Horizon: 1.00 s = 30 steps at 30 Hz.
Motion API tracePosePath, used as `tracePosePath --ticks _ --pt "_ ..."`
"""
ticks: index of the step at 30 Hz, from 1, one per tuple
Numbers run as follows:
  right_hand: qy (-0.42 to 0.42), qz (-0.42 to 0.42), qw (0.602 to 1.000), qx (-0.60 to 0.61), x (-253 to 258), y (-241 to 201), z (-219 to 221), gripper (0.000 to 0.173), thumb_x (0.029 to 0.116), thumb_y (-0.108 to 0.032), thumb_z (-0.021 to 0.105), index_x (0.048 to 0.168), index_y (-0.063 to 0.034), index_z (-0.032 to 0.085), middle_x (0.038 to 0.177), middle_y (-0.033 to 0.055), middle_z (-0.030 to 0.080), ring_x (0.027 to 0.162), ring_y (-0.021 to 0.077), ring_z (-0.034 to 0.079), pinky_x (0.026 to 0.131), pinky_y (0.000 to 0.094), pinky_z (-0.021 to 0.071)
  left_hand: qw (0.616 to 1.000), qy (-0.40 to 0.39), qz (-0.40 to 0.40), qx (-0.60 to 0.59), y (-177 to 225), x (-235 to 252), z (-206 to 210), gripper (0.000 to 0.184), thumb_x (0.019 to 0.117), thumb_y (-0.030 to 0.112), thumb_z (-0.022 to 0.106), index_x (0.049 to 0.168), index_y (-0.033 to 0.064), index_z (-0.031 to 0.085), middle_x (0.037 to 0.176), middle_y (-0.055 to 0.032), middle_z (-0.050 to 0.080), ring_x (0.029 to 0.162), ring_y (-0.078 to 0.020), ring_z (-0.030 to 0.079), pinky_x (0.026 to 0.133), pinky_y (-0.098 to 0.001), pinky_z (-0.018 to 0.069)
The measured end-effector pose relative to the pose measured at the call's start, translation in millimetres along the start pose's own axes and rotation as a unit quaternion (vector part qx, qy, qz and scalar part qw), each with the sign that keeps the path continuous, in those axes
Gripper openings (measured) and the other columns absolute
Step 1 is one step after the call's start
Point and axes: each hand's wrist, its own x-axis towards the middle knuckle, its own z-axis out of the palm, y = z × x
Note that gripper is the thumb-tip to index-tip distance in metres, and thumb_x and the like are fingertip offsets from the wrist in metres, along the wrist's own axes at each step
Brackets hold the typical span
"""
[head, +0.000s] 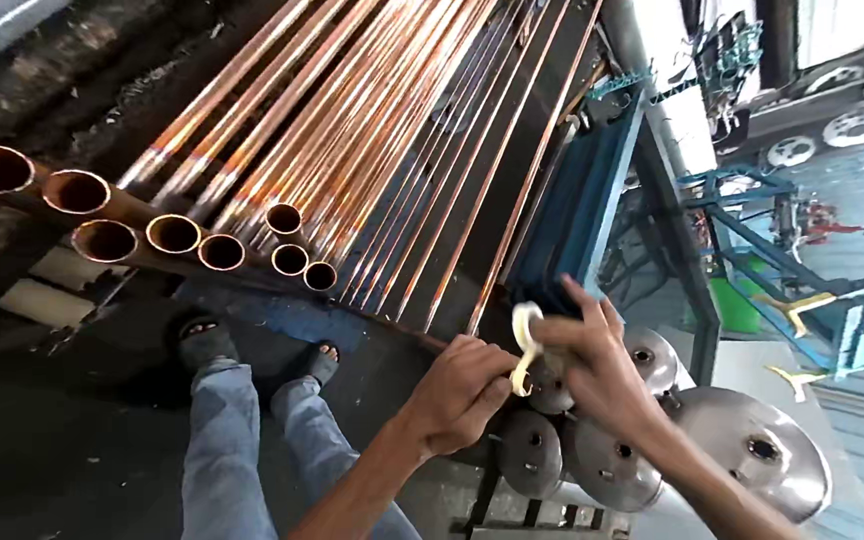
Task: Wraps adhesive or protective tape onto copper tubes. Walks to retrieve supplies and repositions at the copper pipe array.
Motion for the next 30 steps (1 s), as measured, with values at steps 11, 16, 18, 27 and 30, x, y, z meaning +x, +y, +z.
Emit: tracePosePath --ticks 11,16,18,27,30 --pt "-0.001 -0.025 1.000 -0.006 25 -14 -6 0.041 0.0867 -0.006 0.051 0.102 -0.0302 0.079 0.116 -0.0160 0.073 0.150 0.0266 0.035 0.120 0.0725 0.0105 1.000 0.007 0.016 0.007 -1 -1 -9 0.048 0.1102 0.035 0.029 0.116 0.0102 0.070 0.106 -0.0006 0.070 0.105 -0.0125 0.063 0.104 -0.0426 0.0459" --pt "-0.088 -0.099 0.991 0.015 -50 -53 -8 0.036 0.0924 -0.007 0.051 0.099 -0.0295 0.078 0.120 -0.0154 0.073 0.153 0.0358 0.029 0.115 0.0798 0.0075 0.999 0.025 0.027 0.022 -7 -2 -3 0.046 0.1098 0.038 0.034 0.116 0.0114 0.072 0.100 0.0004 0.071 0.101 -0.0125 0.065 0.103 -0.0406 0.0481" --pt "-0.068 -0.127 0.989 0.026 -23 -77 -17 0.038 0.0933 -0.008 0.048 0.105 -0.0304 0.077 0.122 -0.0180 0.072 0.153 0.0330 0.028 0.115 0.0788 0.0090 0.998 0.051 0.010 0.022 -6 -4 -1 0.036 0.1046 0.036 0.046 0.113 0.0138 0.073 0.099 0.0017 0.071 0.099 -0.0106 0.065 0.099 -0.0379 0.0499" --pt "-0.095 -0.066 0.993 0.016 -42 -39 -12 0.036 0.0877 -0.004 0.053 0.099 -0.0291 0.076 0.120 -0.0112 0.073 0.151 0.0349 0.033 0.115 0.0797 0.0109 0.998 0.030 0.038 0.027 -4 5 -7 0.048 0.1099 0.045 0.034 0.116 0.0133 0.070 0.099 0.0008 0.071 0.099 -0.0126 0.065 0.100 -0.0396 0.0486" --pt "-0.093 -0.127 0.987 0.034 -19 -79 -24 0.037 0.0905 -0.006 0.050 0.105 -0.0275 0.077 0.122 -0.0159 0.072 0.153 0.0318 0.030 0.116 0.0786 0.0117 0.999 0.043 0.014 0.023 -5 -4 3 0.040 0.1037 0.045 0.048 0.114 0.0143 0.072 0.101 0.0008 0.072 0.103 -0.0118 0.065 0.101 -0.0383 0.0500"
